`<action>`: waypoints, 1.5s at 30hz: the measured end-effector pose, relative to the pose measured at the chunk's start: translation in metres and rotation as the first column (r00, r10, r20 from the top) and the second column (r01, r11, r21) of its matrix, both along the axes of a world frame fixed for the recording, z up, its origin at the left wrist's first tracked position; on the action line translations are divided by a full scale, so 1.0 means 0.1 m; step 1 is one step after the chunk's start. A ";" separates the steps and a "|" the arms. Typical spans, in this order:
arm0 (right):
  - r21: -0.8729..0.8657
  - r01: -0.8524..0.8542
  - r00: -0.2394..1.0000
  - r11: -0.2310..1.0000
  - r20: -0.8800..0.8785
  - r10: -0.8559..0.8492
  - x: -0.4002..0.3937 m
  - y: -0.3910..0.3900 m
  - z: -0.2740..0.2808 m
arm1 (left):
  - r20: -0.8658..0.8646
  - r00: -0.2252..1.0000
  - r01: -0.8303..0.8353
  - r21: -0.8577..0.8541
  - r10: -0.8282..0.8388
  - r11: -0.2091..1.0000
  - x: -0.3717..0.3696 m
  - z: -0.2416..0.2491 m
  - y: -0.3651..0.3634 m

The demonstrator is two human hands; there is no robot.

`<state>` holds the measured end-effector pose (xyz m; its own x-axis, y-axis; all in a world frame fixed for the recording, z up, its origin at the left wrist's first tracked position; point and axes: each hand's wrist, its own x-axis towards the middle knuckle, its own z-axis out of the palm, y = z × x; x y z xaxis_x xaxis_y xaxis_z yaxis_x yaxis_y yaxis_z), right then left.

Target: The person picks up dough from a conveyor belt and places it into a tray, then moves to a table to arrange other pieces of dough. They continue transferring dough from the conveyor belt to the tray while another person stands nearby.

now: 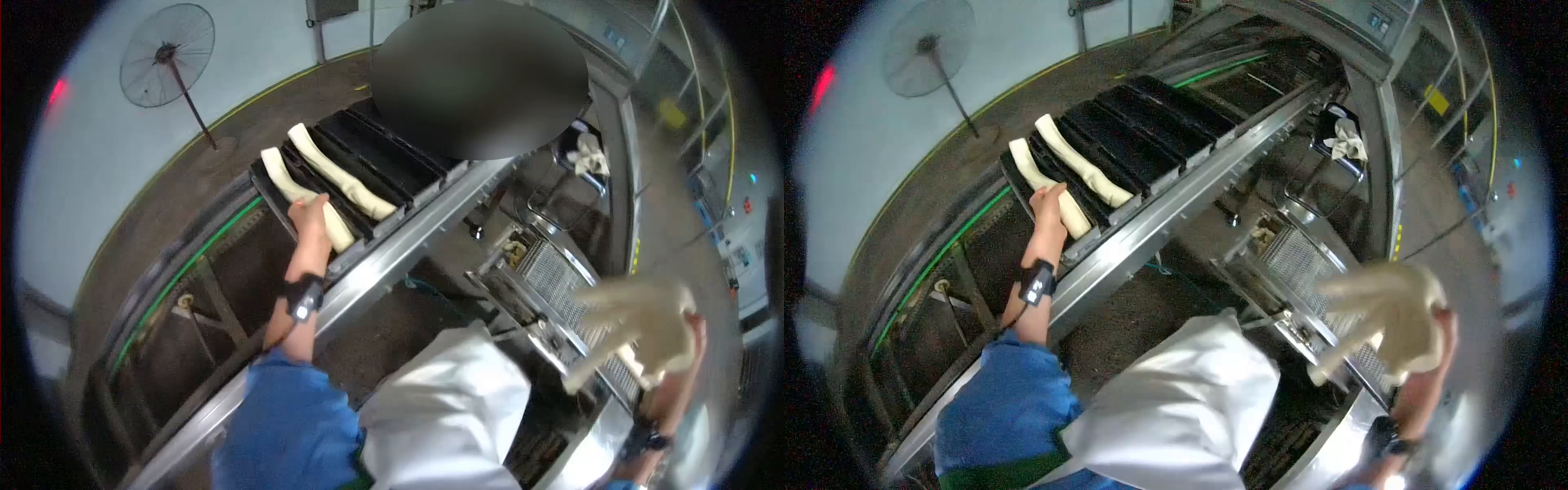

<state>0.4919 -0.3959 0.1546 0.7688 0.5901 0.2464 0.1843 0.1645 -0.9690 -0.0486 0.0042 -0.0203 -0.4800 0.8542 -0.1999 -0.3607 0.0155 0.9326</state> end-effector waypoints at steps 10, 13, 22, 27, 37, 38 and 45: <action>-0.177 -0.605 0.631 0.776 0.489 0.603 -1.36 2.90 1.07 | -0.241 0.949 0.266 0.261 -0.204 0.928 0.67 0.54 -0.52; -0.385 -0.455 0.614 0.803 0.517 0.596 -1.01 3.18 0.53 | -0.268 0.936 0.261 0.094 -0.229 0.961 0.79 0.57 -0.23; -0.781 0.349 0.563 0.517 0.616 0.551 1.47 2.50 -2.00 | -0.328 0.928 0.113 -0.209 -0.179 0.971 0.33 -0.26 1.05; -0.788 0.550 0.564 0.277 0.595 0.573 1.57 2.23 -2.01 | -0.350 0.930 0.083 -0.099 -0.113 0.992 0.46 0.25 0.67; -0.761 0.574 0.557 0.303 0.634 0.536 1.89 2.48 -1.61 | -0.248 0.920 0.323 0.034 -0.305 0.946 1.90 1.11 0.62; -0.815 0.486 0.664 0.314 0.578 0.473 1.85 2.48 -1.51 | -0.211 0.911 0.374 0.056 -0.355 0.926 2.06 1.03 0.76; 0.030 0.286 0.940 0.958 0.186 -0.287 2.82 0.20 -1.76 | -0.219 0.937 0.283 0.023 -0.272 0.959 2.93 0.91 1.53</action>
